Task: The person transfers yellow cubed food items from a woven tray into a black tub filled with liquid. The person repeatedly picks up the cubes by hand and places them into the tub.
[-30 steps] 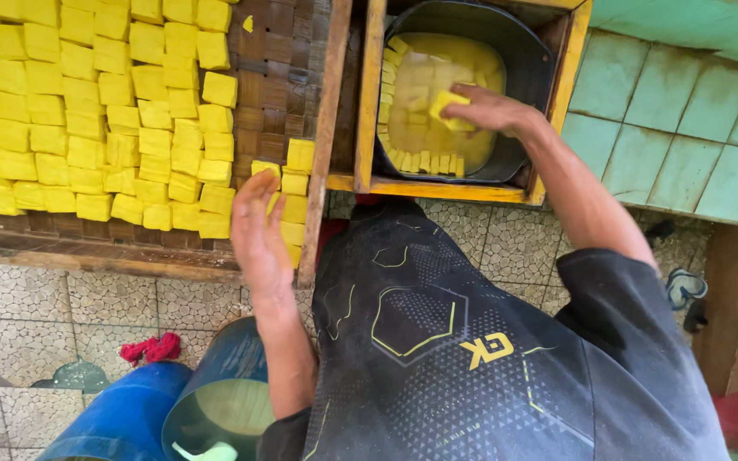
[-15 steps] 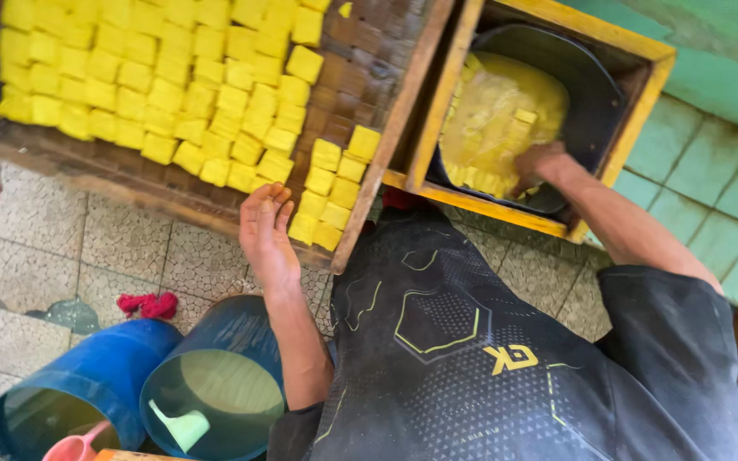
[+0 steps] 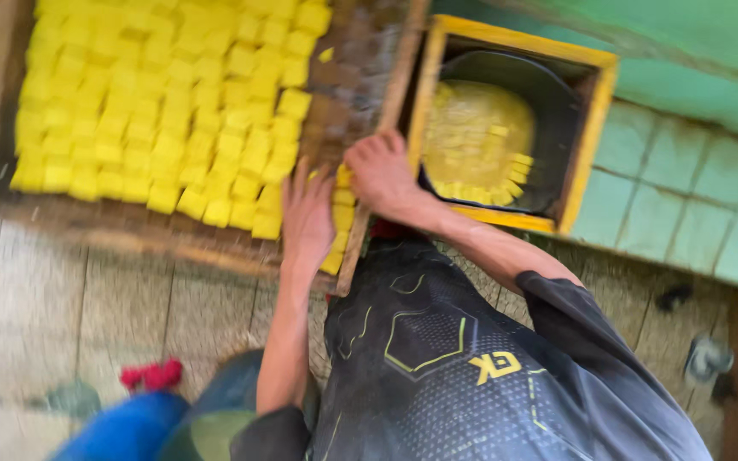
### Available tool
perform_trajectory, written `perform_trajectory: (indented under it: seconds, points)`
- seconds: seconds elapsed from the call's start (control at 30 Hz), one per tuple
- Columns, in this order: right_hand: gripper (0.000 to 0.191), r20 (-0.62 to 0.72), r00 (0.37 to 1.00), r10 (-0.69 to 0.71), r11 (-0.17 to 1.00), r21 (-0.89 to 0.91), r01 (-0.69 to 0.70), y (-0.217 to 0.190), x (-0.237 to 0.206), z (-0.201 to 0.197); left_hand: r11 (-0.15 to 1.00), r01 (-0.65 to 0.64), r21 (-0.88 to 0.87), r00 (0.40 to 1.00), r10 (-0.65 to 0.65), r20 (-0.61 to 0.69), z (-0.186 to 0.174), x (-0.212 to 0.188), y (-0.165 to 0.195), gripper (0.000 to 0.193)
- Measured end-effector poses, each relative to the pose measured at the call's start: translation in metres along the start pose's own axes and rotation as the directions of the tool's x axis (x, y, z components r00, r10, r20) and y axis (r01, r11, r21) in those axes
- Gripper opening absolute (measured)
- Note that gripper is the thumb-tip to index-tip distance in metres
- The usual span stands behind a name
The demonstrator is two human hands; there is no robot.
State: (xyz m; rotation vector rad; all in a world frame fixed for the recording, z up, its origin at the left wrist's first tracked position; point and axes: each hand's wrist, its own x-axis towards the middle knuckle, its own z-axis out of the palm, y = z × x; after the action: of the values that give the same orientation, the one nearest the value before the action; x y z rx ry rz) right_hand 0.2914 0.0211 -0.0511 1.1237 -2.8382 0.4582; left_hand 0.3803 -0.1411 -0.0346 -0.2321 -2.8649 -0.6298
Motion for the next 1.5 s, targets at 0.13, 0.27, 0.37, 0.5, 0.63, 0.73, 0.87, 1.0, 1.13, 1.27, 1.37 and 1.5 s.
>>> perform_trajectory:
  seconds: [0.13, 0.27, 0.37, 0.5, 0.63, 0.73, 0.87, 1.0, 1.13, 1.27, 1.37, 1.5]
  points:
    - [0.038, -0.059, 0.998, -0.007, 0.994, 0.11, 0.013, -0.024, -0.011, -0.002, 0.934, 0.286, -0.213, 0.958, -0.276, 0.074, -0.015, -0.022, -0.017, 0.038]
    - [0.048, -0.212, 0.973, -0.092, 0.977, -0.207, 0.047, -0.055, -0.021, -0.003, 0.334, 0.338, -0.88, 0.772, -0.633, 0.057, -0.009, -0.046, -0.034, 0.04]
    - [0.057, 0.001, 0.998, -0.055, 0.977, 0.207, 0.054, -0.072, -0.02, -0.001, -0.121, 0.11, -0.987, 0.71, -0.685, 0.163, 0.013, -0.058, -0.045, 0.036]
    - [0.049, 0.029, 0.998, -0.059, 0.868, 0.496, 0.037, -0.081, -0.008, -0.004, -0.514, -0.097, -0.853, 0.655, -0.678, 0.334, 0.029, -0.064, -0.053, 0.03]
    - [0.046, -0.121, 0.992, -0.022, 0.982, 0.184, 0.044, -0.087, -0.003, -0.006, -0.71, -0.179, -0.681, 0.615, -0.621, 0.486, 0.005, -0.076, -0.069, 0.031]
    - [0.036, -0.127, 0.988, -0.083, 0.996, -0.038, 0.079, -0.095, -0.01, 0.001, -0.696, -0.324, -0.641, 0.565, -0.686, 0.459, -0.012, -0.085, -0.084, 0.031]
    - [0.03, 0.072, 0.997, -0.019, 0.992, 0.123, 0.01, -0.11, -0.018, 0.018, -0.689, -0.344, -0.638, 0.606, -0.682, 0.409, -0.018, -0.103, -0.103, 0.036]
    - [0.031, 0.007, 0.999, -0.05, 0.953, 0.3, 0.045, -0.126, -0.012, 0.037, -0.634, -0.339, -0.695, 0.631, -0.701, 0.332, -0.021, -0.119, -0.114, 0.033]
    - [0.041, -0.184, 0.983, -0.024, 0.998, -0.06, 0.013, -0.139, -0.008, 0.049, -0.675, -0.365, -0.642, 0.7, -0.653, 0.289, -0.029, -0.131, -0.111, 0.038]
    - [0.045, 0.003, 0.999, -0.05, 0.979, 0.199, 0.048, -0.144, -0.018, 0.055, -0.682, -0.342, -0.646, 0.67, -0.659, 0.342, -0.034, -0.134, -0.108, 0.035]
    - [0.042, 0.022, 0.999, -0.034, 0.966, 0.259, 0.027, -0.144, -0.025, 0.059, -0.644, -0.345, -0.683, 0.669, -0.679, 0.302, -0.031, -0.133, -0.113, 0.036]
    - [0.042, -0.059, 0.991, -0.124, 0.989, 0.074, 0.128, -0.146, -0.026, 0.06, -0.642, -0.387, -0.662, 0.669, -0.689, 0.277, -0.029, -0.134, -0.119, 0.041]
